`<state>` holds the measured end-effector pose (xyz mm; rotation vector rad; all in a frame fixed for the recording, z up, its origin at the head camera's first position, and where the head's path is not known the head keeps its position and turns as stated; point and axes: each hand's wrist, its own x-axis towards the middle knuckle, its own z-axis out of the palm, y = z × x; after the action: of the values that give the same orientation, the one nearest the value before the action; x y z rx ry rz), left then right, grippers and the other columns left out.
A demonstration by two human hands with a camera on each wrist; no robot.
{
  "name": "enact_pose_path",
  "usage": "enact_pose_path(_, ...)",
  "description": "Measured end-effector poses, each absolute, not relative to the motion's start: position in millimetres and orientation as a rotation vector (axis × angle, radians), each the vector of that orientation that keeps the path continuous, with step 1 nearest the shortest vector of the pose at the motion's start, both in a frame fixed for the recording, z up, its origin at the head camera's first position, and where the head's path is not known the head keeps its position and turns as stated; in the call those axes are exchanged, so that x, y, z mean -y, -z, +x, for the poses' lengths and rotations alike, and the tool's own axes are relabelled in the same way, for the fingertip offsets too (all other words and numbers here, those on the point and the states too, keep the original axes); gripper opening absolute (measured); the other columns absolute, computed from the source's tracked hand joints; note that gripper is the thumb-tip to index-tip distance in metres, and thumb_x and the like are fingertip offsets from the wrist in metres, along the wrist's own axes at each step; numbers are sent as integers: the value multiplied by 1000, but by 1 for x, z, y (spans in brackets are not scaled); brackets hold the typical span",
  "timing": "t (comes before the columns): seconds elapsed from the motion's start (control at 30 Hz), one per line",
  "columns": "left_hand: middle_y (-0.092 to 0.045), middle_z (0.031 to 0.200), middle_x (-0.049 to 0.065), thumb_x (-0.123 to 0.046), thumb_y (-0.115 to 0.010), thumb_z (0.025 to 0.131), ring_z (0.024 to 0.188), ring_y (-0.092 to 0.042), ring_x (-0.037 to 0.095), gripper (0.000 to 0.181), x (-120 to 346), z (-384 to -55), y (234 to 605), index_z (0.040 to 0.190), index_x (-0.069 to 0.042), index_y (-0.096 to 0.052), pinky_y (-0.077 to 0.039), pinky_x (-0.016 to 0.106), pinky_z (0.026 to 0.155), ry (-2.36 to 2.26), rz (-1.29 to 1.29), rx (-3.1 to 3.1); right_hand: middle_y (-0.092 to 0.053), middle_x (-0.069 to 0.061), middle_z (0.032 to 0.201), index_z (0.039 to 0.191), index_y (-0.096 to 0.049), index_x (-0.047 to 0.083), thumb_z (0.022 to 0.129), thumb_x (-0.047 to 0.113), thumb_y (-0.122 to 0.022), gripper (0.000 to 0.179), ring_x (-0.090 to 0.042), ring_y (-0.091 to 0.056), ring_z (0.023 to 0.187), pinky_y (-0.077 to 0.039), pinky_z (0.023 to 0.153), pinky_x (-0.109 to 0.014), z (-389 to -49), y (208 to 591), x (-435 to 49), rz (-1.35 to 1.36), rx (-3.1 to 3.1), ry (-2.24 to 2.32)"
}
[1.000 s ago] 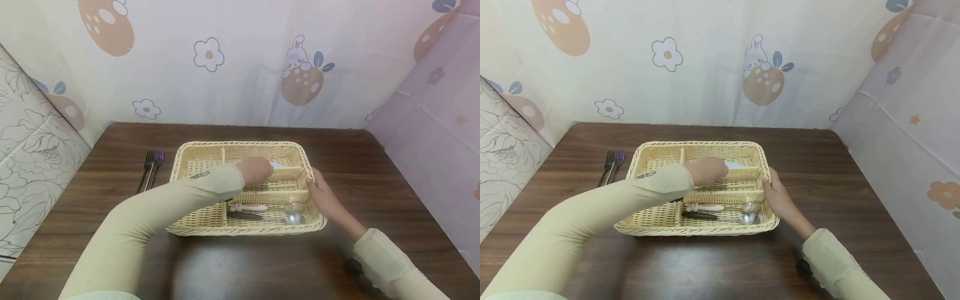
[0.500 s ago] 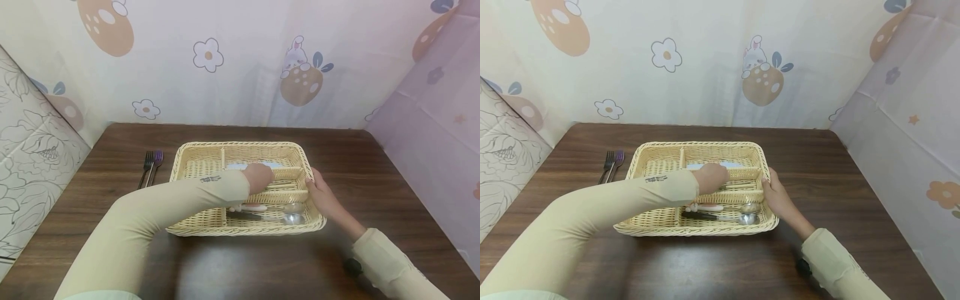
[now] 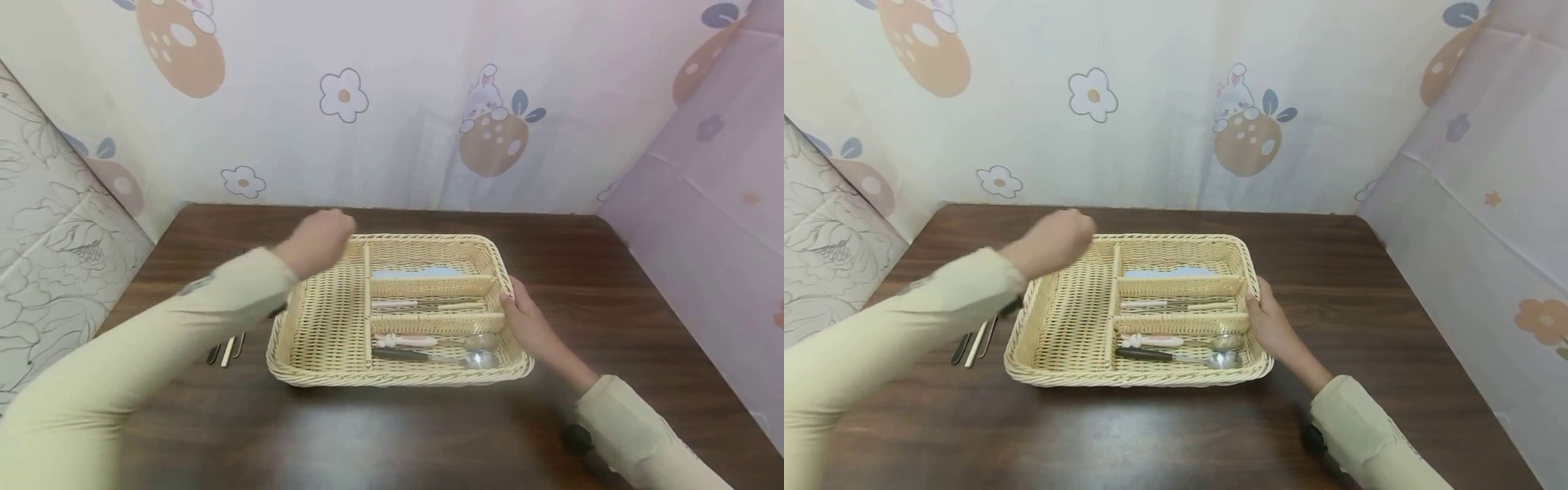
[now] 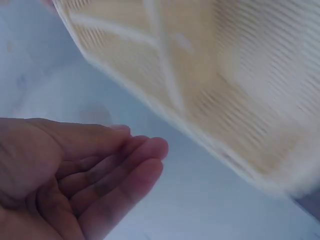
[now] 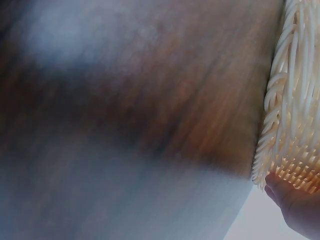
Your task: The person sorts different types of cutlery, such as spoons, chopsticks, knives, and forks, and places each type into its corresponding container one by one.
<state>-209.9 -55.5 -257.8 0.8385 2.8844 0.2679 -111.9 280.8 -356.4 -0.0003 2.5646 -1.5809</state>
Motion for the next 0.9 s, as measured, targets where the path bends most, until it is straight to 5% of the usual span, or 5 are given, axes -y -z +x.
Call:
enact_pose_path(0.17, -59, 71, 12, 11, -45, 81, 62, -55, 26, 18, 134, -210, 276, 77, 2, -60, -52, 42, 57, -282, 659, -2977, -27, -34, 141, 151, -3, 3, 105, 21, -24, 53, -46, -43, 121, -39, 96, -53, -111, 356, -281, 7, -2568, 1572)
enact_pose_path(0.4, -51, 59, 6, 4, -54, 82, 52, -45, 21, 18, 204, -200, 320, 65, -2, -53, -40, 37, 47, -267, 443, -2906, -27, -33, 142, 151, -2, 4, 105, 23, -24, 54, -47, -43, 121, -40, 95, -53, -111, 356, -282, 7, -2570, 1563)
enact_pose_path(0.7, -52, 61, 9, -2, -61, 80, 54, -48, 24, 19, 223, -198, 353, 64, -2, -49, -43, 40, 49, -332, 379, -2879, -25, -34, 142, 151, -1, 5, 105, 23, -22, 54, -47, -41, 122, -39, 94, -54, -113, 357, -283, -8, -2556, 1551)
enact_pose_path(0.9, -41, 52, 2, 3, -52, 74, 49, -40, 20, 28, 222, -199, 360, 55, -11, -37, -36, 34, 43, -380, 354, -2910, -23, -34, 144, 151, -1, 4, 105, 22, -22, 54, -48, -36, 126, -33, 99, -57, -115, 357, -283, -5, -2569, 1530)
